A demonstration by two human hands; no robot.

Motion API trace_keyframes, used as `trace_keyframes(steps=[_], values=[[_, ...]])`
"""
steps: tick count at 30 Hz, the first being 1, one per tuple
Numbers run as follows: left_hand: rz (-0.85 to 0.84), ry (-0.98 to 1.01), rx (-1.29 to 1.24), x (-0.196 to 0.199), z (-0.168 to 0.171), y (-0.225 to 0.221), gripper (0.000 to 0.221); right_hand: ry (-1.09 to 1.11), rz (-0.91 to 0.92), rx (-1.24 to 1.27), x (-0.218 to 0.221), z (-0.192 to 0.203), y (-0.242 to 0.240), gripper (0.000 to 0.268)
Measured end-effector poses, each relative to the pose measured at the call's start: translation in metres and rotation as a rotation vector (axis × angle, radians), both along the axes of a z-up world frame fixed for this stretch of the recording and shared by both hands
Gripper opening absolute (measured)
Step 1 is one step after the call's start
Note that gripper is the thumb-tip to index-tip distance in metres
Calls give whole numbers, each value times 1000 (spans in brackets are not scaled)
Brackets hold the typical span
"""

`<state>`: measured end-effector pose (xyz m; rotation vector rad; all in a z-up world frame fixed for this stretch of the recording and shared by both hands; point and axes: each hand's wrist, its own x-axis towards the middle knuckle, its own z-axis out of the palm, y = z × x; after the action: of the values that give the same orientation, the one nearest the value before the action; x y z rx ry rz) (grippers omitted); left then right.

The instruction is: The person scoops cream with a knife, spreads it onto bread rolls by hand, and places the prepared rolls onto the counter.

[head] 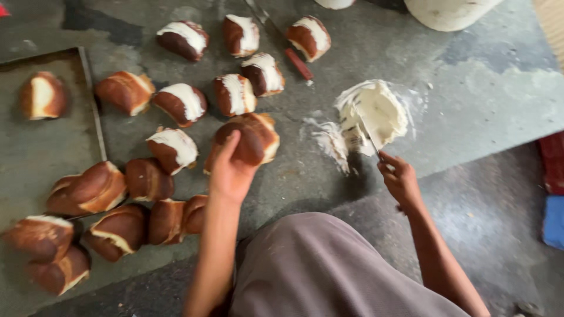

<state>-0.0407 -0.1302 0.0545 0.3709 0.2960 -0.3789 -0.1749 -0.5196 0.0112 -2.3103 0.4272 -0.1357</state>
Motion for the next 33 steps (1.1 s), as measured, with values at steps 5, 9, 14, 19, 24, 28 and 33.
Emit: trace_keyframes(steps=[5,9,14,19,24,28,33], values=[[-129,27,0,2,14,-12,36,511,-341,700,-6,102,68,32],[-144,-16,-14,3,27,-20,39,340,-254,779,9,140,120,33],[-150,-23,-123,7,35,-39,38,-306,142,437,31,129,164,41],[-23,-116,-196,26,54,-42,40,-485,219,34,17,114,168,45],[148,-135,-153,37,68,-27,41,-375,236,38,-15,105,142,45],[301,-390,48,35,85,-32,50,-209,111,471,-2,125,134,44],[528,-678,613,10,105,-69,84,9,-2,752,38,181,143,47]])
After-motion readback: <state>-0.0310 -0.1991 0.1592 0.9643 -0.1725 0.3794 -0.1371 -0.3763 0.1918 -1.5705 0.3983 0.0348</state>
